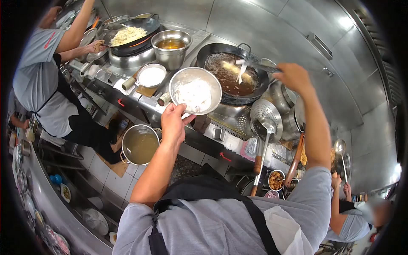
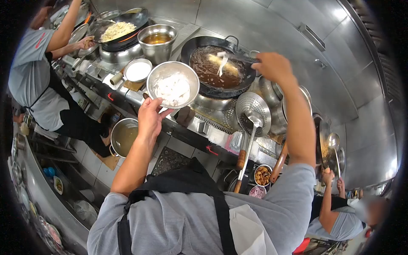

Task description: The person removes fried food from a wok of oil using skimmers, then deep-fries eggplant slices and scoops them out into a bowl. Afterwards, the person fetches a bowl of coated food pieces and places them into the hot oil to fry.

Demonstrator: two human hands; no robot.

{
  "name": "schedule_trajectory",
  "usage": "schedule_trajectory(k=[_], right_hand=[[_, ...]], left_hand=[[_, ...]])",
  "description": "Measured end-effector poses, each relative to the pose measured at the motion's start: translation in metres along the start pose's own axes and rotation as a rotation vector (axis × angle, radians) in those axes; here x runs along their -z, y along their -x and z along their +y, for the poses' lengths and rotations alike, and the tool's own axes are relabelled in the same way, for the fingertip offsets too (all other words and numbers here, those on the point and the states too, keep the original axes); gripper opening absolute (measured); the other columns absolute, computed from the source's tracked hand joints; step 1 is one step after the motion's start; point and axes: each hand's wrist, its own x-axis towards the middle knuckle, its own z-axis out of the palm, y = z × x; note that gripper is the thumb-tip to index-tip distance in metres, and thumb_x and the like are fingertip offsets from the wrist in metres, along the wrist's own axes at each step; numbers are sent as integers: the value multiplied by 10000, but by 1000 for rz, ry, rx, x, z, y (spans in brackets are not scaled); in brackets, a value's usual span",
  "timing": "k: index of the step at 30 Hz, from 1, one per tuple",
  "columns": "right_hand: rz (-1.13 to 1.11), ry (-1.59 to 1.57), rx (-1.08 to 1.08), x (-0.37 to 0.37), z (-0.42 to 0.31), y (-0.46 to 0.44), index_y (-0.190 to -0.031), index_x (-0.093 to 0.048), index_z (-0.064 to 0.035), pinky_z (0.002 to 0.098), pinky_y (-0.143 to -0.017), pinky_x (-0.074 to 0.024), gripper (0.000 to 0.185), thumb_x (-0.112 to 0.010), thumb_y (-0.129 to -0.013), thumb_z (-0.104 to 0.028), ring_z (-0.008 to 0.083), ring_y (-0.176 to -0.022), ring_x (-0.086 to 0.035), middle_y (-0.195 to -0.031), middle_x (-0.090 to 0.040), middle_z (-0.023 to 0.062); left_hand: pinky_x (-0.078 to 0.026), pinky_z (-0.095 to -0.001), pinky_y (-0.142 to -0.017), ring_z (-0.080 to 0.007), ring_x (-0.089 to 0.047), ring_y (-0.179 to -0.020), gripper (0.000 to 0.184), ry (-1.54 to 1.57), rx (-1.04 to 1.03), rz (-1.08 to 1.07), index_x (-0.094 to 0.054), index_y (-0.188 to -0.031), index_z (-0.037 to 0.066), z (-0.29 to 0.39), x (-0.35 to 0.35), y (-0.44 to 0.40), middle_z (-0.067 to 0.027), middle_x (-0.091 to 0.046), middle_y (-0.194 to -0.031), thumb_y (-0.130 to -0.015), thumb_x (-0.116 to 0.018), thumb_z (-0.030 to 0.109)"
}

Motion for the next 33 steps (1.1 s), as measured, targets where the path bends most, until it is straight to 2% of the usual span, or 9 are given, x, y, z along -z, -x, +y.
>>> schedule_trajectory(k=[3,6,11,15,17,22,24,29,33], right_hand=[[-240,-49,-128,-87,-7,-27,-1045,-670,-94,480,-863,-495,366,-642,-852,-404,371,-1004,-640,-1045,-684,173],[-113,-161,-399,-113,-20,-31,-1138,-636,-82,485,-895,-489,445,-628,-859,-428,392,-1041,-626,-1119,-668,173],[183,-211,-141,-2,-39,-7,-1193,-607,-56,477,-850,-491,500,-625,-868,-436,372,-994,-644,-1078,-672,199],[97,-273,188,97,-100,51,-1132,-625,-34,402,-713,-498,440,-719,-818,-327,351,-813,-658,-938,-691,165],[29,-172,270,122,-121,67,-1135,-617,-42,414,-689,-492,434,-715,-813,-316,347,-793,-649,-945,-681,148],[8,155,361,144,-151,88,-1151,-579,-91,455,-637,-476,406,-698,-815,-286,338,-788,-630,-936,-634,103],[28,186,416,137,-160,86,-1063,-576,-82,438,-625,-485,317,-686,-828,-264,317,-776,-643,-859,-628,90],[47,185,414,125,-149,80,-1004,-597,-95,430,-613,-491,250,-678,-832,-259,301,-741,-652,-825,-645,69],[84,64,336,125,-111,72,-1040,-663,-81,419,-660,-488,264,-668,-842,-256,340,-778,-638,-902,-678,106]], left_hand=[[-608,-360,-692,-147,-605,-776,150,10,7,-35,-479,-764,78,5,-3,8,-50,-546,-835,-888,-562,74],[-605,-349,-702,-150,-618,-795,137,9,-12,-60,-490,-772,72,16,-3,9,-64,-582,-867,-890,-561,71],[-586,-324,-719,-152,-638,-821,122,18,-96,-29,-511,-790,54,29,1,11,-83,-623,-902,-895,-569,77],[-569,-316,-730,-139,-628,-803,122,100,-159,-68,-514,-795,60,33,3,5,-66,-629,-870,-893,-587,67],[-564,-323,-740,-134,-625,-785,141,121,-194,-91,-509,-781,70,35,4,4,-63,-631,-856,-895,-591,64],[-576,-325,-716,-135,-639,-788,140,157,-173,-174,-513,-780,67,49,3,7,-74,-645,-886,-890,-599,66],[-583,-326,-706,-141,-646,-797,120,135,-151,-205,-521,-794,60,48,3,6,-81,-650,-907,-889,-594,63],[-592,-331,-708,-156,-657,-818,53,124,-113,-178,-556,-842,35,48,-7,-3,-94,-652,-935,-890,-558,58],[-616,-416,-762,-139,-603,-772,101,50,-55,-130,-503,-798,62,34,-7,-18,-51,-550,-842,-884,-552,42]])
